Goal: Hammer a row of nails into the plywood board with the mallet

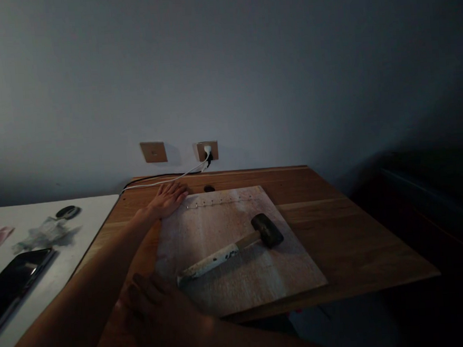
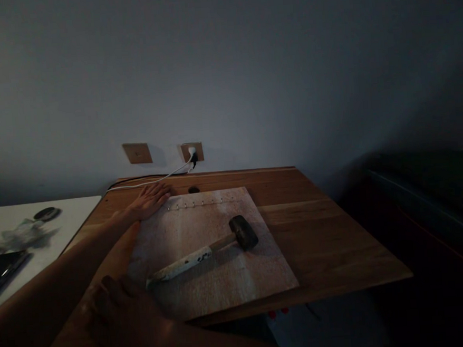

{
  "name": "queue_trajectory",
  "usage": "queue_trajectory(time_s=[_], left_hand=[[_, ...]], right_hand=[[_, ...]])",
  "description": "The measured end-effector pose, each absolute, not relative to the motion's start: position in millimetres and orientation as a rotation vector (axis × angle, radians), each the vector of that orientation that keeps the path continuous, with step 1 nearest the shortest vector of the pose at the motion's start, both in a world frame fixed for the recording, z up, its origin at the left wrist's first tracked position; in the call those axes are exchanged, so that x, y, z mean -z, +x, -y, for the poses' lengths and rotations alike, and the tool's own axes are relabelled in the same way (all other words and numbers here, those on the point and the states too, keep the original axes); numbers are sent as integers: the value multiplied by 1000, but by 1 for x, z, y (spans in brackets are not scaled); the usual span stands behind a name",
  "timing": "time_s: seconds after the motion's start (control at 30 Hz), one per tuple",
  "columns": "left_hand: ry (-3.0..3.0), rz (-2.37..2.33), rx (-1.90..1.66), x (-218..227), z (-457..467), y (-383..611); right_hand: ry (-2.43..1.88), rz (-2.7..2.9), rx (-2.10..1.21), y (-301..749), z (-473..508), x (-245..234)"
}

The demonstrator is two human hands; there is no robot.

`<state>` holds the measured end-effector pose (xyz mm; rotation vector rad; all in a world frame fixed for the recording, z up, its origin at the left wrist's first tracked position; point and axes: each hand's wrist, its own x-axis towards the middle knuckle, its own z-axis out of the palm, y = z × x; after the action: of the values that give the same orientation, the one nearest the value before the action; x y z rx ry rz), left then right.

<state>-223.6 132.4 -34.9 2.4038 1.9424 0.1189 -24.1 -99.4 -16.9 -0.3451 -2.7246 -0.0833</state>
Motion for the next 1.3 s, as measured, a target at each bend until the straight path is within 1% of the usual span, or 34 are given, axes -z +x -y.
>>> queue_trajectory(time_s=[0.27, 0.57, 0.83, 1.3], left_hand=[[2359, -1854, -55, 29, -141, -223], [2298, -1984, -146, 33, -131, -210], [2262, -2031, -118, 30, -130, -190], [2237, -2040, -106, 31, -138, -156]], right_hand=[[-387, 2716, 1, -16, 102, 9], [-322, 2703, -18, -16, 98, 18], [-386, 2697, -134, 8, 99, 13], [-361, 2709, -150, 45, 92, 10]])
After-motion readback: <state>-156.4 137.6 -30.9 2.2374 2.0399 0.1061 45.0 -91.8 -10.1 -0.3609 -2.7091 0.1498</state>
